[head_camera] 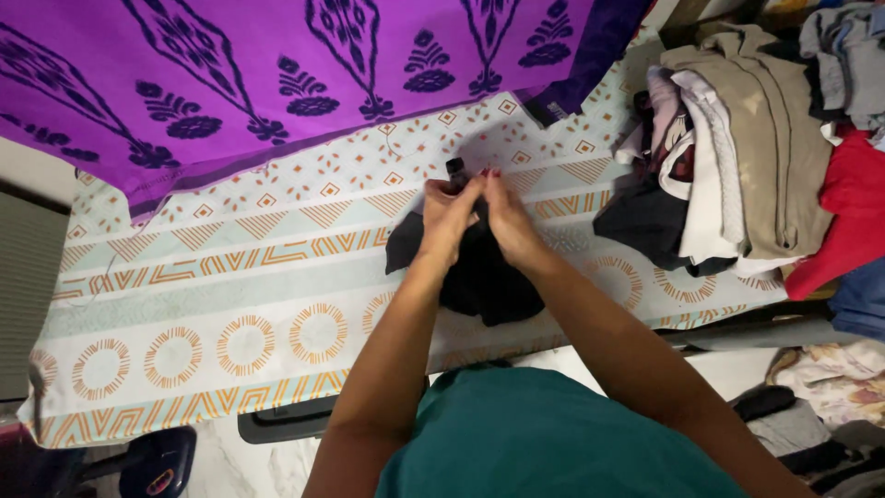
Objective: The recorder folds various items of clothing, including t-shirts and shorts, on an ironing board.
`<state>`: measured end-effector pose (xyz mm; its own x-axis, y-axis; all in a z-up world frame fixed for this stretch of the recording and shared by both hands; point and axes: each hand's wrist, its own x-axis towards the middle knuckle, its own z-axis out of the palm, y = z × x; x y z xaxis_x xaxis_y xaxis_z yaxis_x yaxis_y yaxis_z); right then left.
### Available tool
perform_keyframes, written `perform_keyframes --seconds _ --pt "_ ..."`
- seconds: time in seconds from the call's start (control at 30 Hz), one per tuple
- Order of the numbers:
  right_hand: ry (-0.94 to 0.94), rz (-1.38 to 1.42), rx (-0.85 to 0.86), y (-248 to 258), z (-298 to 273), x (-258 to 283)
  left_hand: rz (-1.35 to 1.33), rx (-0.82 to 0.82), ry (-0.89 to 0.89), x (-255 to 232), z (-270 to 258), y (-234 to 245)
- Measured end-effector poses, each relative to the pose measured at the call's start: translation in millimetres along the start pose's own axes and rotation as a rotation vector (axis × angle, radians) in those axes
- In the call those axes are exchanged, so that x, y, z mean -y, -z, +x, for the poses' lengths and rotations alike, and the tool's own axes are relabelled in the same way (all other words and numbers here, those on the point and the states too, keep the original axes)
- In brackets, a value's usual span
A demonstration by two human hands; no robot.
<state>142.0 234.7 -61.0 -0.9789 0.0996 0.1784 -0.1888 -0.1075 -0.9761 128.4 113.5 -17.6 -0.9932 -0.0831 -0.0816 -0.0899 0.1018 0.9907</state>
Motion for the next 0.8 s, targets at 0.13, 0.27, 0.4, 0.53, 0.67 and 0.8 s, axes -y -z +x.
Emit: perform_keyframes --seconds 0.13,0.27,0.4,0.53,0.67,0.8 --pt "0.202 -0.059 0.113 -15.7 -15.6 8.0 -0.215 -0.081 0.224 30.3 48.4 0.0" --pt "0.148 -0.101 -0.053 -4.2 -18.4 -3.2 -0.335 -0.077 0.188 -39.0 35.3 16.3" --pt "0.336 -0.52 -0.007 21.4 -14.0 -12.0 -0.458 0.123 0.152 -63.0 47.5 22.1" --pt "0.046 -0.699 -0.067 42.0 -10.0 -0.5 -0.573 0.242 -0.015 -79.2 49.8 5.8" --pt "0.336 -0.713 -0.34 66.0 -0.7 22.4 -0.771 0.298 -0.171 -95.3 37.0 -9.2" --pt "0.544 -0.781 -0.514 61.5 5.7 66.8 -0.963 0.286 -0.317 -108.5 19.4 16.4"
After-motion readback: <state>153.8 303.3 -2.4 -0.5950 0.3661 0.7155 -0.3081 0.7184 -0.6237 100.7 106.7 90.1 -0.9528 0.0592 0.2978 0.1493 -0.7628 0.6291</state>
